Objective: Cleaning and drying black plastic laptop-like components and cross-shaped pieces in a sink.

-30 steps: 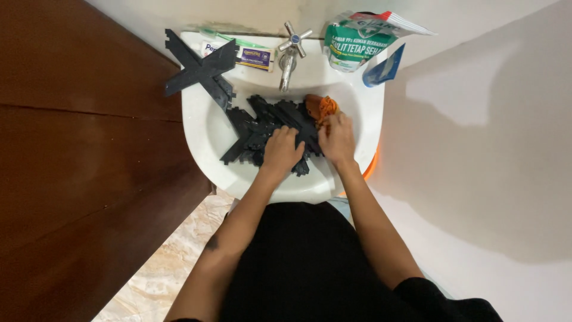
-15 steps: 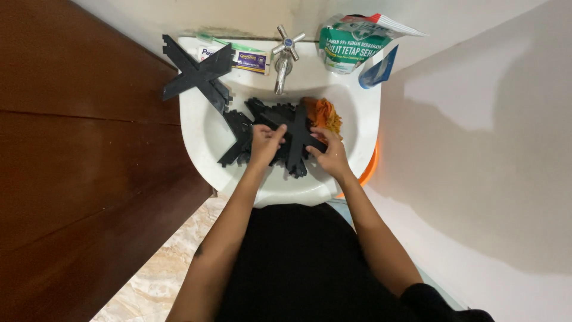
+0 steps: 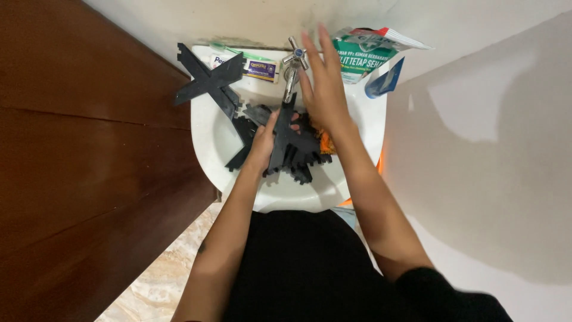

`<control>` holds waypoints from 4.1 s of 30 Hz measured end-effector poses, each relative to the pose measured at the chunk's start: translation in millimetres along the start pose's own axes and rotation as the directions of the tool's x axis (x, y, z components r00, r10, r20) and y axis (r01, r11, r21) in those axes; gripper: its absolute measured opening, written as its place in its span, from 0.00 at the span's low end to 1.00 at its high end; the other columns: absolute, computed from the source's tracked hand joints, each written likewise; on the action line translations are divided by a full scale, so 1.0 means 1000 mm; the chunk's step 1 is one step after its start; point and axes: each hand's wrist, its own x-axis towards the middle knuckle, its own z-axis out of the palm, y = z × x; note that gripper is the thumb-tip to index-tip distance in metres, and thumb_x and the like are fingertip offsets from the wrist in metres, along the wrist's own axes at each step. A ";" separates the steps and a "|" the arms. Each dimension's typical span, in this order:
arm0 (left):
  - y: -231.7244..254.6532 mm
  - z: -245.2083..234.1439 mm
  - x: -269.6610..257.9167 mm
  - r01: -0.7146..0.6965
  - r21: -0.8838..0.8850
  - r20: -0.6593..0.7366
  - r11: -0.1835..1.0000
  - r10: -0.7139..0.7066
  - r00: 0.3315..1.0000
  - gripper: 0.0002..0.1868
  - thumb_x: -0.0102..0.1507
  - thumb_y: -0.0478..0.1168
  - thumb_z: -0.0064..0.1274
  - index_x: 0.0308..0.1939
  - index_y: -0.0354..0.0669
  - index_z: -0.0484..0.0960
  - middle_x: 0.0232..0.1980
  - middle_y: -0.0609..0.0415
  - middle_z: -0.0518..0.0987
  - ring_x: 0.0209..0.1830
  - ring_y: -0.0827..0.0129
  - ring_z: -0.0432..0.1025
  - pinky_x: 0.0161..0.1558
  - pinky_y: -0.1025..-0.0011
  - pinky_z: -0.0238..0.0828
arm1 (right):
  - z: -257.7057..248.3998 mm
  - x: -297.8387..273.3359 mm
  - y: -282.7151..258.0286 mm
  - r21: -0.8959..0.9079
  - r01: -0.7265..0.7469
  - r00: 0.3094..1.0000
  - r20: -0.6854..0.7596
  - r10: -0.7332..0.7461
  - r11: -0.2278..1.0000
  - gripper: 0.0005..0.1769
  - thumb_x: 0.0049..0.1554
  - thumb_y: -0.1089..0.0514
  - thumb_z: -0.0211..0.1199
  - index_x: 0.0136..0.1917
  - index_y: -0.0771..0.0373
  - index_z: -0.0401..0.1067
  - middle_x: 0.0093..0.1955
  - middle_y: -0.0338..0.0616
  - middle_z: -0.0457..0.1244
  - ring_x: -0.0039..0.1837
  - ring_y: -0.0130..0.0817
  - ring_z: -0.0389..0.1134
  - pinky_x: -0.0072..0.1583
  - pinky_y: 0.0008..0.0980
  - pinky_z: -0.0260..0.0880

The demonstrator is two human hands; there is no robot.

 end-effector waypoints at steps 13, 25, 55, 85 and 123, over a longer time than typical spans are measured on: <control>0.004 0.005 0.015 -0.003 -0.053 0.020 0.999 0.004 1.000 0.28 0.74 0.50 0.37 0.68 0.28 0.70 0.65 0.43 0.77 0.61 0.56 0.76 0.58 0.61 0.76 | 0.004 0.035 0.063 -0.059 0.129 0.919 0.383 -0.097 0.990 0.25 0.58 0.77 0.60 0.62 0.55 0.80 0.73 0.46 0.63 0.81 0.51 0.55 0.77 0.44 0.60; -0.025 -0.016 0.031 0.002 -0.021 0.012 1.000 -0.001 1.000 0.24 0.74 0.45 0.43 0.65 0.26 0.74 0.61 0.43 0.80 0.58 0.63 0.77 0.59 0.68 0.75 | 0.015 -0.014 0.026 -0.143 0.124 0.988 0.105 -0.109 0.982 0.28 0.59 0.75 0.58 0.71 0.61 0.71 0.74 0.54 0.58 0.79 0.55 0.55 0.76 0.45 0.60; -0.058 -0.040 0.041 0.503 0.037 0.039 0.864 -0.504 0.863 0.25 0.71 0.56 0.41 0.54 0.37 0.78 0.40 0.52 0.82 0.34 0.65 0.76 0.37 0.62 0.74 | -0.003 -0.169 0.093 -0.356 -0.368 0.883 0.155 0.442 0.859 0.23 0.60 0.61 0.57 0.69 0.66 0.69 0.69 0.58 0.63 0.69 0.55 0.62 0.70 0.46 0.62; 0.051 0.044 -0.089 0.028 -0.612 0.283 0.790 0.186 0.941 0.60 0.59 0.84 0.24 0.81 0.46 0.52 0.81 0.48 0.58 0.79 0.52 0.58 0.78 0.55 0.53 | 0.038 -0.091 -0.096 -0.256 0.149 0.941 0.334 -0.058 0.955 0.41 0.56 0.48 0.67 0.77 0.63 0.58 0.79 0.66 0.51 0.82 0.61 0.43 0.75 0.61 0.41; 0.077 0.068 -0.079 0.136 -0.742 0.237 0.656 0.068 0.969 0.62 0.49 0.88 0.35 0.65 0.40 0.67 0.48 0.50 0.68 0.36 0.68 0.58 0.40 0.73 0.58 | 0.011 -0.113 -0.116 0.035 0.161 0.952 0.259 -0.165 0.986 0.22 0.53 0.61 0.70 0.61 0.56 0.74 0.57 0.41 0.66 0.56 0.42 0.66 0.56 0.42 0.66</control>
